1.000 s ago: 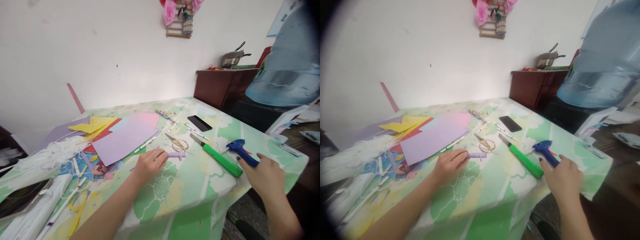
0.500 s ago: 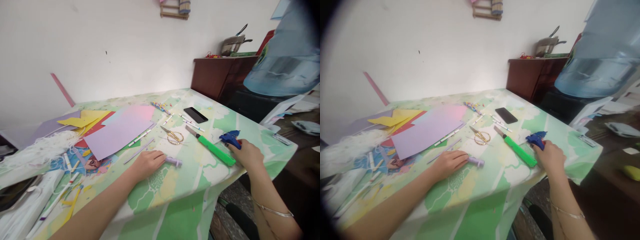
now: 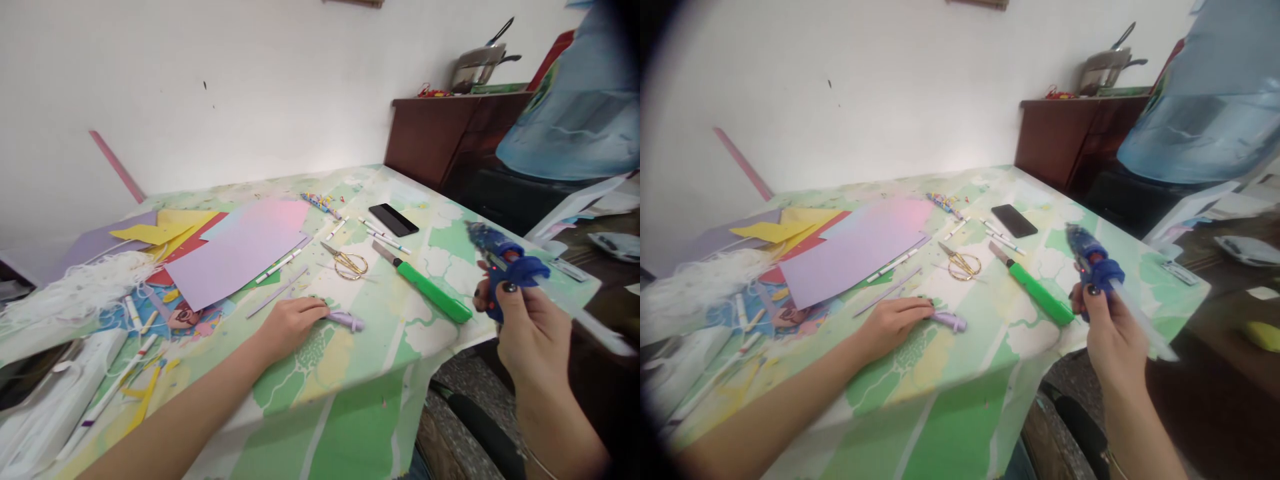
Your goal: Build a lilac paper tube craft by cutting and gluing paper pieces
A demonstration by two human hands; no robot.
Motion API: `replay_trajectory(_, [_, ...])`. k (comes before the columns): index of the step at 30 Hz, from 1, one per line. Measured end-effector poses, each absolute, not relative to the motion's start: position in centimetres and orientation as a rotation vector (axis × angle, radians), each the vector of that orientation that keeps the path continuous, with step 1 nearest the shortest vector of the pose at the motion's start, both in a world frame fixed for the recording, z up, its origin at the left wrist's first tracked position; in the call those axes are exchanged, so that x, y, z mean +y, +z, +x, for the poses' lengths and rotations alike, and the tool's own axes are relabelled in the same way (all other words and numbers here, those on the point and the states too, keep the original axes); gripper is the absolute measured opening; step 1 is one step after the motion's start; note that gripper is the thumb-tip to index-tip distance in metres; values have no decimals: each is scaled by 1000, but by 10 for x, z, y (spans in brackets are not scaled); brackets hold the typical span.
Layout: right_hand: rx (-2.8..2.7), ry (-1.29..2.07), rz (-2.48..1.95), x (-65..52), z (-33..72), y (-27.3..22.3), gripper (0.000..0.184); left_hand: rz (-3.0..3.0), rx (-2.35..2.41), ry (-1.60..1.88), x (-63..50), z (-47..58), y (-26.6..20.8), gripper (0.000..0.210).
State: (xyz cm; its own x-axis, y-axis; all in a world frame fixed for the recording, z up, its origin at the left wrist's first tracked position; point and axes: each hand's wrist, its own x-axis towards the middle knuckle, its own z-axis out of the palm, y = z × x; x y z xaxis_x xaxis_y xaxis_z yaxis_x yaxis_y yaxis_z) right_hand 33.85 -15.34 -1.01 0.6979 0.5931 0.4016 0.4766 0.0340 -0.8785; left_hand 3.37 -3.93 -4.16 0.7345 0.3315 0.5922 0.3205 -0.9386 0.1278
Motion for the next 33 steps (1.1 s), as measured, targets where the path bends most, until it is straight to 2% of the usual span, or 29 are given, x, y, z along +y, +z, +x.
replay_trajectory(5, [-916,897,-1181,-167,303,-11,31,2723,605,959,-41,34,-37,24])
replay_trajectory(10, [-950,1268,-1226,-172,281,-26,38,2637,663,906,-41,36,-34,23])
replay_trajectory(33, [-1445,1067,-1545,-164,259,-27,34,2729,737,960,-43,40,-36,18])
